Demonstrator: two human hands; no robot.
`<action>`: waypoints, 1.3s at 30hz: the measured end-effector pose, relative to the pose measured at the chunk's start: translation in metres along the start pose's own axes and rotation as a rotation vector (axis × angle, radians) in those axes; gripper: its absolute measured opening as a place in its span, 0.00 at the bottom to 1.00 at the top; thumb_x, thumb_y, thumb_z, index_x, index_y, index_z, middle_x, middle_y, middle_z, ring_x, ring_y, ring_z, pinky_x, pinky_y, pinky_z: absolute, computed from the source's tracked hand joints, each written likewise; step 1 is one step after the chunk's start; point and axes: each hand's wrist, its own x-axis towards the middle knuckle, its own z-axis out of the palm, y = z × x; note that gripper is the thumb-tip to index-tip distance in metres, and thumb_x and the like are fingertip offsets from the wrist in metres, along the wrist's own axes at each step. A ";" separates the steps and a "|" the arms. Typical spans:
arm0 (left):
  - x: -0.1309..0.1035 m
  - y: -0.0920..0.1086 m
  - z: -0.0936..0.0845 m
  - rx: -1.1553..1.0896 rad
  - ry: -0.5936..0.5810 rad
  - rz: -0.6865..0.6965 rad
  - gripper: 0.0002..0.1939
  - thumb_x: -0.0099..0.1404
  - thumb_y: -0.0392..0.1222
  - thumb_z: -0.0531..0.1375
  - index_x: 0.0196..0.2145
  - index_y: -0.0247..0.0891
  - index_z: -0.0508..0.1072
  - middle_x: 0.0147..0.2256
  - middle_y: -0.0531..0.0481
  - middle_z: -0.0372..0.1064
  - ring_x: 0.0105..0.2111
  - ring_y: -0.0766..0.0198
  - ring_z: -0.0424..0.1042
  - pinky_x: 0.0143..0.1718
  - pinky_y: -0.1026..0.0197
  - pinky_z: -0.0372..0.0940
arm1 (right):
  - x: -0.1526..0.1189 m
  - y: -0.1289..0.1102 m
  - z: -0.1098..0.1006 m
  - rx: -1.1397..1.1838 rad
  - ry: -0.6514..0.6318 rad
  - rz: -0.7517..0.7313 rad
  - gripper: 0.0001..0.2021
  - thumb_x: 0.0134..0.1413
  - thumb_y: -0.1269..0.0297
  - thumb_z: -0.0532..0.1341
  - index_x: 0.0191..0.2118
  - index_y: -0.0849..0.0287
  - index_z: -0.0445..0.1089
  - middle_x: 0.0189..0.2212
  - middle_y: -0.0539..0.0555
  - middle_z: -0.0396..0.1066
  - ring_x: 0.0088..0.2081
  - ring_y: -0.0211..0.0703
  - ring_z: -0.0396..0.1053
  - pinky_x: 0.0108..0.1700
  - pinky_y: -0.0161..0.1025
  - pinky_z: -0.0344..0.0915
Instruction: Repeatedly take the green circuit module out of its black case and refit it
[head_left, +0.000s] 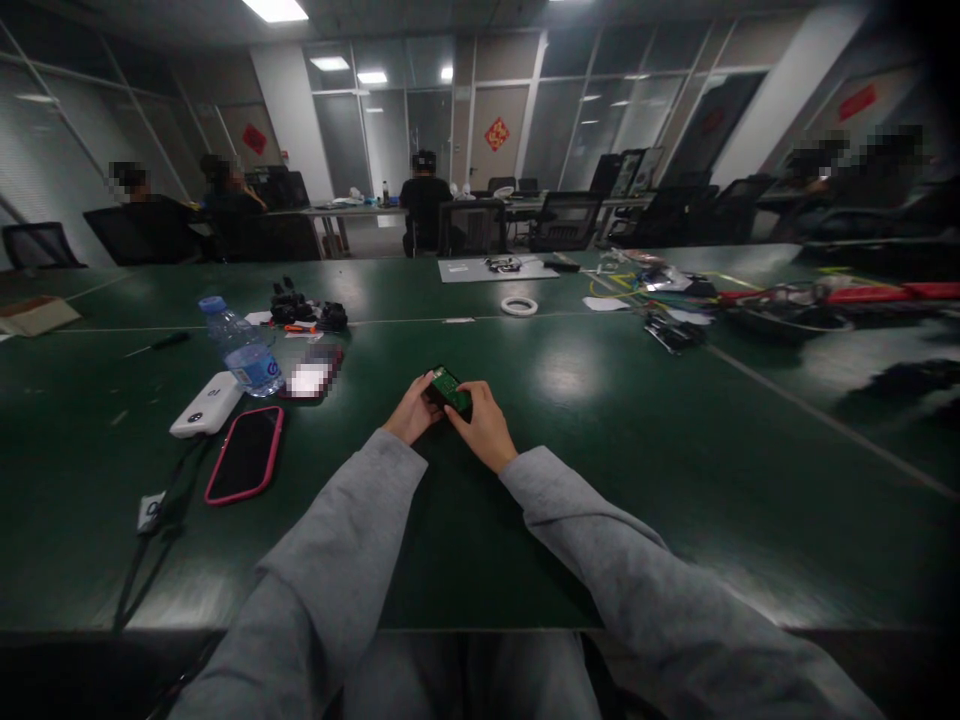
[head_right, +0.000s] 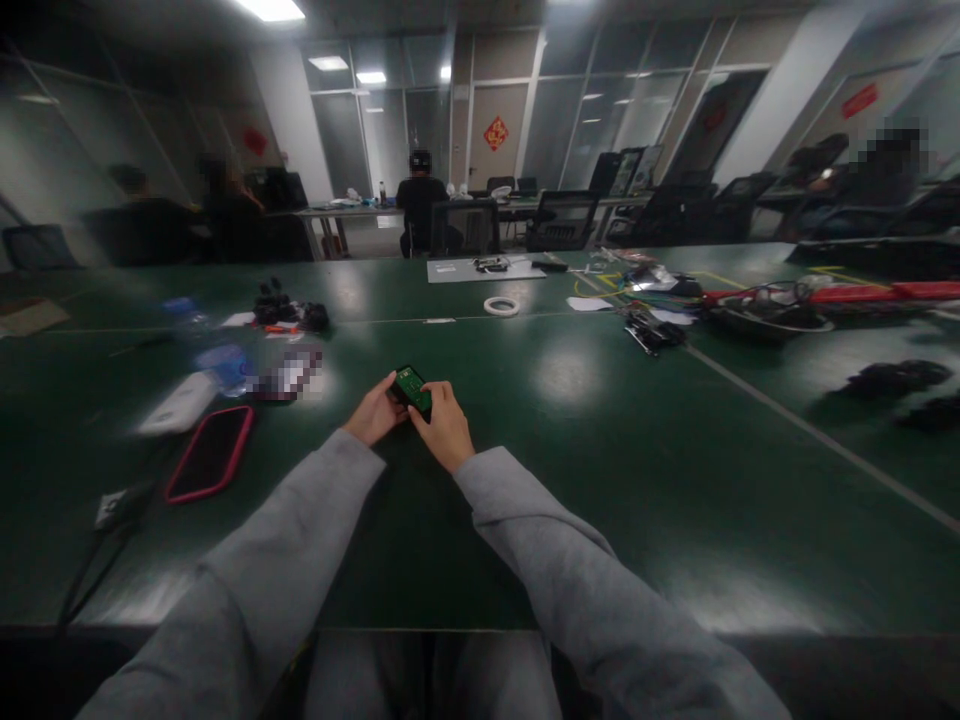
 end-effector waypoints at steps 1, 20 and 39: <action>0.000 0.000 0.000 0.001 -0.001 -0.003 0.21 0.58 0.54 0.63 0.44 0.40 0.68 0.31 0.50 0.70 0.28 0.66 0.71 0.32 0.62 0.64 | 0.000 0.000 0.000 0.000 0.000 0.000 0.17 0.55 0.61 0.59 0.49 0.57 0.58 0.47 0.58 0.63 0.47 0.50 0.67 0.49 0.50 0.68; 0.000 0.000 0.000 -0.015 0.002 -0.013 0.20 0.59 0.53 0.62 0.44 0.39 0.68 0.31 0.49 0.70 0.29 0.65 0.70 0.34 0.61 0.63 | 0.000 -0.003 -0.003 -0.070 -0.050 -0.001 0.14 0.57 0.60 0.58 0.48 0.56 0.60 0.47 0.57 0.61 0.44 0.49 0.68 0.44 0.48 0.70; -0.001 0.002 -0.003 -0.068 -0.073 0.024 0.28 0.60 0.55 0.61 0.53 0.42 0.62 0.44 0.43 0.71 0.40 0.59 0.75 0.45 0.54 0.68 | 0.022 0.026 -0.009 1.187 0.037 0.824 0.14 0.48 0.54 0.66 0.34 0.58 0.67 0.28 0.50 0.70 0.30 0.38 0.68 0.30 0.35 0.68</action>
